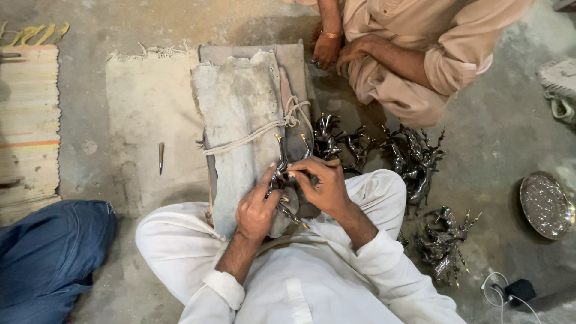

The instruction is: The person sits cross-legged on the workshop floor finishing small cast metal horse figurines. They hold each figurine against a leather pad and use a small hand tool to scrape and detail the casting, setting finished pieces aside and picking up new ones one at a time.

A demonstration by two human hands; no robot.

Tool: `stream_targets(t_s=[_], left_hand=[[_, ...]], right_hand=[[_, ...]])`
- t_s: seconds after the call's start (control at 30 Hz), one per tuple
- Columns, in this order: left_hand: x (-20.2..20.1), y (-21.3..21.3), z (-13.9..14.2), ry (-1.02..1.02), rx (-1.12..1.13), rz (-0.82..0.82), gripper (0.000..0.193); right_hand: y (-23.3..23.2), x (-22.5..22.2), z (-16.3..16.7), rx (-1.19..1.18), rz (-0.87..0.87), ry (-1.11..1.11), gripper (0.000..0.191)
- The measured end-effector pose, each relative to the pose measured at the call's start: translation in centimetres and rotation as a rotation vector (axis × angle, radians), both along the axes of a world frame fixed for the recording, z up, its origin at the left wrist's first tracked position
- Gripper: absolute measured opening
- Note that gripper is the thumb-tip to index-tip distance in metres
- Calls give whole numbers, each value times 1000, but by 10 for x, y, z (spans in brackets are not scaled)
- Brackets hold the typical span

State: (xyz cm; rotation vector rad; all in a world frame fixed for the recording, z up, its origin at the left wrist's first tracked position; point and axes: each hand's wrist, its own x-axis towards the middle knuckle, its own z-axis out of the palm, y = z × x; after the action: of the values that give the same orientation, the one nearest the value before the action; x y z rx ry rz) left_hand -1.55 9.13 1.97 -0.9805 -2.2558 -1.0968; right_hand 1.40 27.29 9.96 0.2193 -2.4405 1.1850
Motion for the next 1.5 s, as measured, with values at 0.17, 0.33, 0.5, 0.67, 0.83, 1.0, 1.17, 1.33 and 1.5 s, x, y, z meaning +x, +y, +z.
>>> stream_targets(t_s=[0.17,0.33,0.5,0.67,0.83,1.0,1.17,1.33,1.5], left_hand=[[0,-1,3,-10,1,-8,8],[0,-1,3,-1,1,-9,8],[0,0,2,-4,-6,1,13],[1,0,3,9,5,6,8],[2,0,1,2,-7,16,9],[2,0,0,8,-9,20,8],[2,0,1,12,-1,14,10],[1,0,1,-6,10,-2,10],[2,-1,1,-3,-6,15,8]], right_hand=[[-3,-6,10,3,-41,-135,12],[-4,-7,16,44,-23,-127,10],[-4,-9,16,53,-26,-125,10],[2,-9,15,94,26,-98,9],[7,-10,13,134,88,-76,10],[11,-8,12,144,147,-108,11],[13,-9,12,162,170,-74,12],[2,-9,12,-5,25,-172,12],[-6,-7,13,118,-46,-114,10]])
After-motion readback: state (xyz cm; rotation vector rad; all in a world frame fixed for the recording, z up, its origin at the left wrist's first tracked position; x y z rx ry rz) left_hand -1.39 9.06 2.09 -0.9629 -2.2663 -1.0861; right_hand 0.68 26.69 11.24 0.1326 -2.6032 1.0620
